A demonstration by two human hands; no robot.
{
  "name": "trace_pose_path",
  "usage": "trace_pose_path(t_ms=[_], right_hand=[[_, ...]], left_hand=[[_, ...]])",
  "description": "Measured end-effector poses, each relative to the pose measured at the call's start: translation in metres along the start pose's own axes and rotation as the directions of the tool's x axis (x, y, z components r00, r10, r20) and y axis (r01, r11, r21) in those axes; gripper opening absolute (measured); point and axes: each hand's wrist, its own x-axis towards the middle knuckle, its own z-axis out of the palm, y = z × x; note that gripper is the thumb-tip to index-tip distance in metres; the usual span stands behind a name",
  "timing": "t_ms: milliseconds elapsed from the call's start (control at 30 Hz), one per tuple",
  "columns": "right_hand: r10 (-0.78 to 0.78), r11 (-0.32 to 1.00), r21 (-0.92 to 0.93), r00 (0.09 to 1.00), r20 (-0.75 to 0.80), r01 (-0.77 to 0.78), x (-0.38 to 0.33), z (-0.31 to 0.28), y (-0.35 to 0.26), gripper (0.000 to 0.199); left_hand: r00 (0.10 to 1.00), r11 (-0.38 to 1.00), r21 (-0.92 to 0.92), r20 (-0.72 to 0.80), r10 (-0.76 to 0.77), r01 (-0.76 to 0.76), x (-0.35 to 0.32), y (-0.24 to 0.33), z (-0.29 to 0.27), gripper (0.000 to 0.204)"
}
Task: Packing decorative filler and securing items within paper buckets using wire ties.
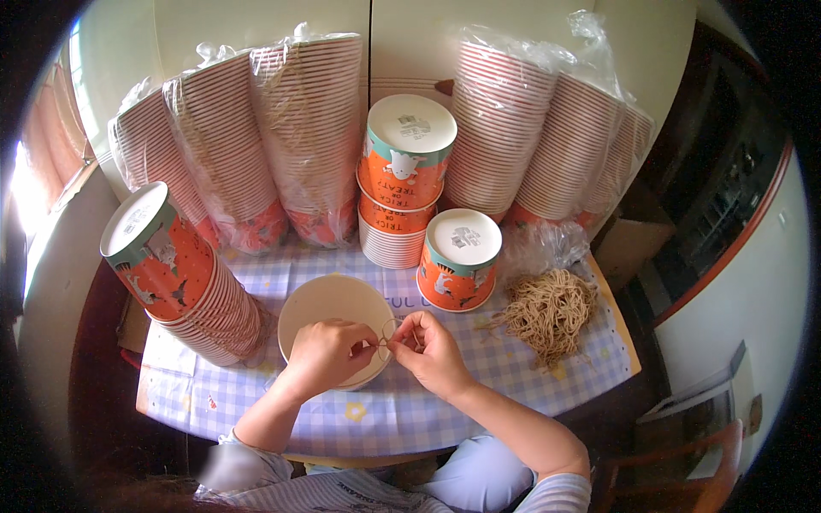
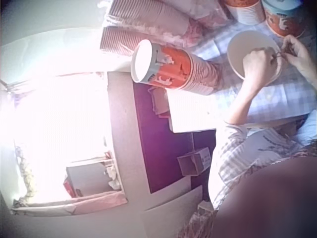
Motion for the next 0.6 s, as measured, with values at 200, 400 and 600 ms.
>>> trace_pose_path(t_ms=[200,400,600], right_hand=[[0.003,1.0,-0.016,1.0,0.004,-0.003,0.0002,0.0008,0.0006,0.018],[0.008,1.0,-0.014,1.0,0.007,-0.008,0.0001,0.0007,0.0003,0.019],[-0.007,1.0,-0.016,1.0,0.018,0.007,-0.0004,0.0006,0.0013,0.018]], left_hand=[[0.995,0.984,-0.169,-0.094,0.037,-0.053,0.0013,-0.0068,0.0059,0.009],[1.0,0.981,-0.194,-0.016,0.005,-0.008,0.0043,-0.0031,0.0017,0.012],[1.0,0.969,-0.245,0.021,0.018,-0.012,0.005,-0.0049,0.0035,0.011]])
